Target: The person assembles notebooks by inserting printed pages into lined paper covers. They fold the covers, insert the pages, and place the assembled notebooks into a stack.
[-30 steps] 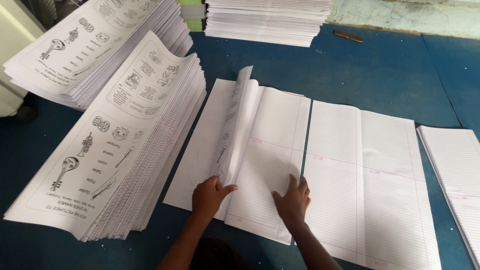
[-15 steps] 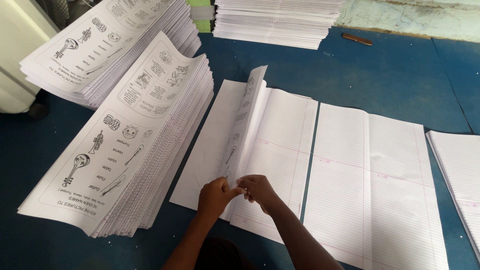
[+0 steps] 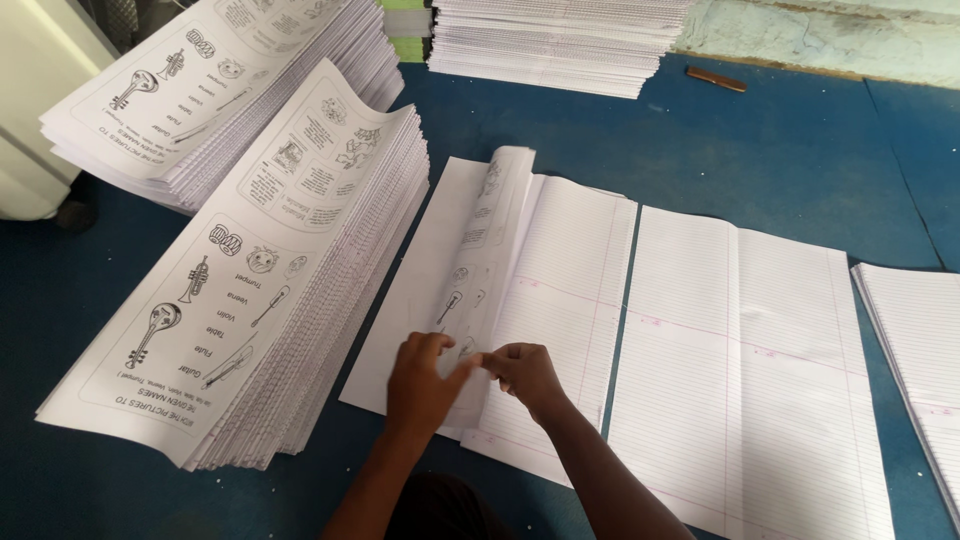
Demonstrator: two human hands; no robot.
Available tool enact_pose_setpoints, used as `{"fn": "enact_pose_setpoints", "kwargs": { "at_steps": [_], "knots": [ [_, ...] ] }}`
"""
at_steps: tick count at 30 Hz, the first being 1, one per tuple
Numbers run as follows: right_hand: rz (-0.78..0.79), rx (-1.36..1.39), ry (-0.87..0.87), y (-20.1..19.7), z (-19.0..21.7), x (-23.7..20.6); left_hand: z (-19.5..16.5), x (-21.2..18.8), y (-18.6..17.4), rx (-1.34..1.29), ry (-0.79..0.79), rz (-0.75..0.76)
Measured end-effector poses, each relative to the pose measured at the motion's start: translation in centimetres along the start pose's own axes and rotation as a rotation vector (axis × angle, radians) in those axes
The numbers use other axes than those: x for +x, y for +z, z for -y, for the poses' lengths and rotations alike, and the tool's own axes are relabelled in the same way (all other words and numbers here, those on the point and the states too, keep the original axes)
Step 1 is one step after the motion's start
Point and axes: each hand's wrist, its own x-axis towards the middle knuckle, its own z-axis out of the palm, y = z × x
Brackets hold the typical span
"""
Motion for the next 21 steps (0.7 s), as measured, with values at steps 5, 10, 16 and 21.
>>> {"fn": "enact_pose_setpoints", "kwargs": {
  "at_steps": [5, 10, 16, 21],
  "knots": [
    [0.021, 0.131, -0.021, 0.4, 0.1, 0.2, -1.1, 0.2, -0.6, -0.018, -0.171, 0.294],
    [0.086, 0.162, -0.04, 0.4, -0.2, 0.3, -1.0, -0.3, 0.0, -0.12, -0.319, 0.354],
    [0.215, 0.388, 0.031, -0.1, -0.4, 0.2, 0.4, -0.1, 1.5, -0.234, -0.304, 0.271],
    [0.221, 0.408, 0.015, 0.1, -0.8, 0.1, 0.4, -0.4, 1.6, -0.201, -0.362, 0.313]
  ]
}}
